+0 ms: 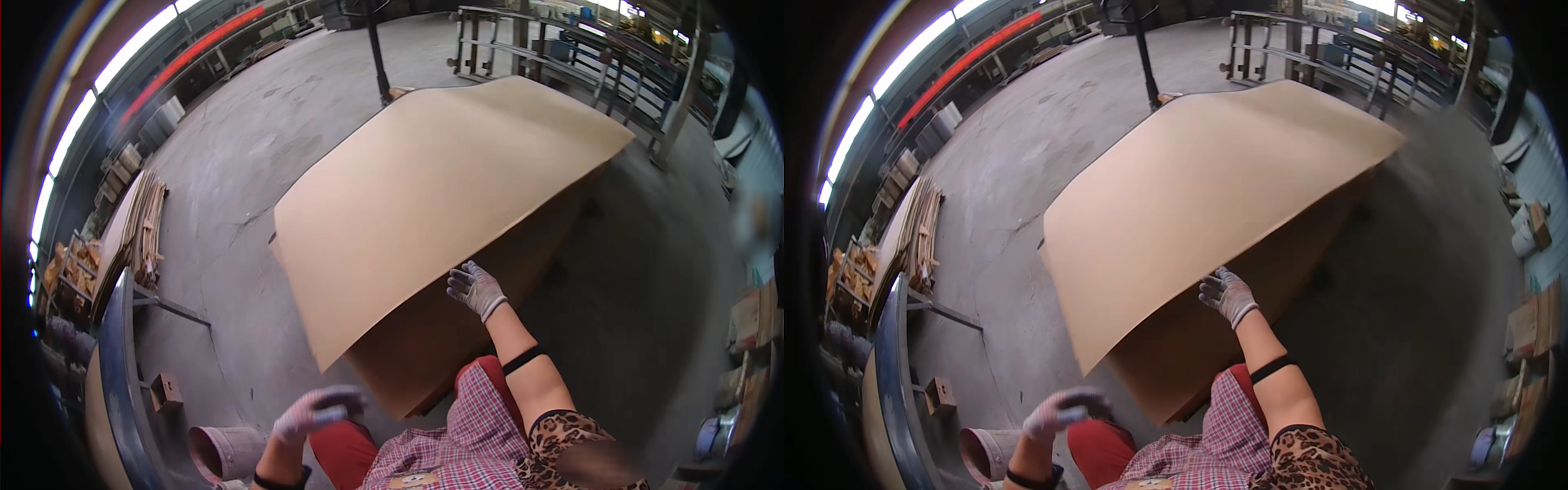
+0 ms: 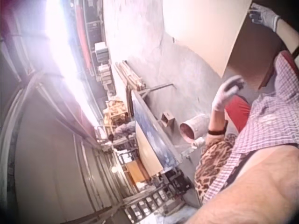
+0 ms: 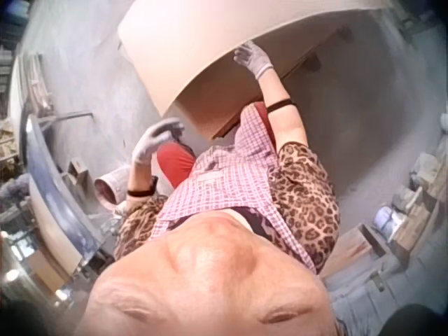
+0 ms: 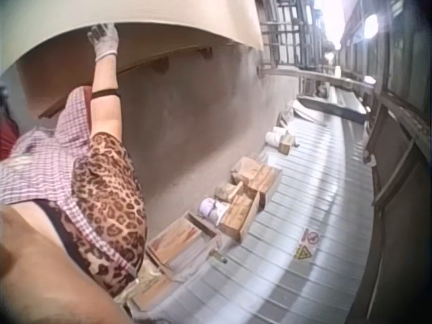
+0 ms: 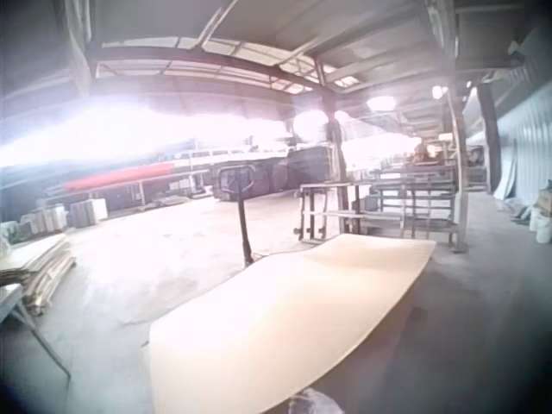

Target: The recorder is picking up large, flexible board materials and stacking them on a pallet using a lift.

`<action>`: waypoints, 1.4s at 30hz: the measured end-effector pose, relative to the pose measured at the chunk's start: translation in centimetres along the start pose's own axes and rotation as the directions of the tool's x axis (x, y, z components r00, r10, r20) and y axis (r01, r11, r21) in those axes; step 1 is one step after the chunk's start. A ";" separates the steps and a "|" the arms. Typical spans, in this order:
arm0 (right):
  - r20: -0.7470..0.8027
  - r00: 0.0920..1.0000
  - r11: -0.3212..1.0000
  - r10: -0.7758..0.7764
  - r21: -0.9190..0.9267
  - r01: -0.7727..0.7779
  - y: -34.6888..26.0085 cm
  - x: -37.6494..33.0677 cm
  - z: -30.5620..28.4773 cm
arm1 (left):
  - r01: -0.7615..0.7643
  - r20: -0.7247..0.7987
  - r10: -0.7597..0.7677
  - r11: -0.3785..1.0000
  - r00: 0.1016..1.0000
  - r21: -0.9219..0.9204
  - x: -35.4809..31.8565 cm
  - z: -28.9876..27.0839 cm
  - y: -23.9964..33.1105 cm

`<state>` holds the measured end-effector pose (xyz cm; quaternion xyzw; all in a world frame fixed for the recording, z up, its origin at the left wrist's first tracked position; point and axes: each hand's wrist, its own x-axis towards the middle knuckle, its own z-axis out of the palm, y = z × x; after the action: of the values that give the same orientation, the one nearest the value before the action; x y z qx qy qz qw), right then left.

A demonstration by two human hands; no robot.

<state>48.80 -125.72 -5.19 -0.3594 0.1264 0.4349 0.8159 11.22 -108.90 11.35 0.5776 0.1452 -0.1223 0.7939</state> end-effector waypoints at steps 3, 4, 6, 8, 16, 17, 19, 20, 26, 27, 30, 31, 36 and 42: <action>-0.099 0.995 0.981 -0.001 -0.191 -0.018 2.1 6.2 -1.7 | -0.066 -0.391 0.085 0.996 0.916 0.061 7.5 -9.5 -4.4; -0.208 0.976 0.959 -0.056 -0.284 -0.006 3.2 7.4 -2.2 | 0.028 -0.531 0.061 0.987 0.845 0.158 9.2 -13.2 -6.4; -0.334 0.942 0.920 -0.034 -0.378 -0.101 5.3 10.0 -5.5 | 0.204 -0.710 -0.081 0.975 0.700 0.091 12.1 -19.2 -11.4; -0.401 0.916 0.899 0.022 -0.393 -0.193 8.4 11.5 -7.6 | 0.317 -0.783 -0.004 0.916 0.622 0.247 14.0 -24.8 -17.1; -0.351 0.932 0.946 -0.090 -0.323 -0.031 10.0 16.2 -13.2 | 0.664 -0.997 0.076 0.745 0.006 0.061 24.0 -38.9 -24.1; -0.325 0.945 0.950 -0.033 -0.303 -0.071 12.0 16.6 -11.0 | 0.604 -0.994 -0.025 0.796 0.107 0.045 20.4 -43.0 -25.4; -0.337 0.941 0.945 -0.040 -0.317 -0.074 12.4 16.9 -10.6 | 0.527 -0.956 -0.145 0.850 0.256 0.012 20.1 -44.3 -26.1; -0.357 0.933 0.940 -0.053 -0.334 -0.074 11.8 16.9 -11.2 | 0.624 -0.945 -0.143 0.778 0.294 0.077 21.4 -43.0 -25.8; -0.238 0.969 0.983 -0.066 -0.182 0.023 9.0 16.3 -14.4 | 0.164 -0.691 -0.164 0.984 0.704 -0.066 19.3 -35.4 -21.7; -0.304 0.948 0.983 -0.093 -0.177 0.039 8.3 15.2 -13.5 | 0.327 -0.568 -0.281 0.945 0.774 -0.022 18.6 -31.1 -19.6; -0.668 0.705 0.914 -0.238 -0.399 -0.069 9.6 15.8 -14.6 | 0.365 -0.448 -0.395 0.918 0.802 -0.156 11.7 -25.8 -28.0; -0.669 0.708 0.894 -0.225 -0.431 -0.123 8.9 14.5 -16.7 | 0.348 -0.377 -0.455 0.881 0.806 -0.320 10.8 -23.3 -30.6; -0.704 0.665 0.922 -0.249 -0.383 -0.061 6.7 8.2 -20.6 | 0.525 -0.249 -0.669 0.719 0.700 -0.456 12.0 -13.7 -35.0; -0.754 0.618 0.943 -0.223 -0.327 -0.059 7.1 8.1 -21.5 | 0.561 -0.404 -0.683 0.730 0.608 -0.390 11.5 -11.0 -37.6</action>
<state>50.11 -133.08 -27.99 -0.6451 0.3791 0.2113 0.6289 7.28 -110.08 -29.25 0.4070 0.5605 -0.2134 0.6889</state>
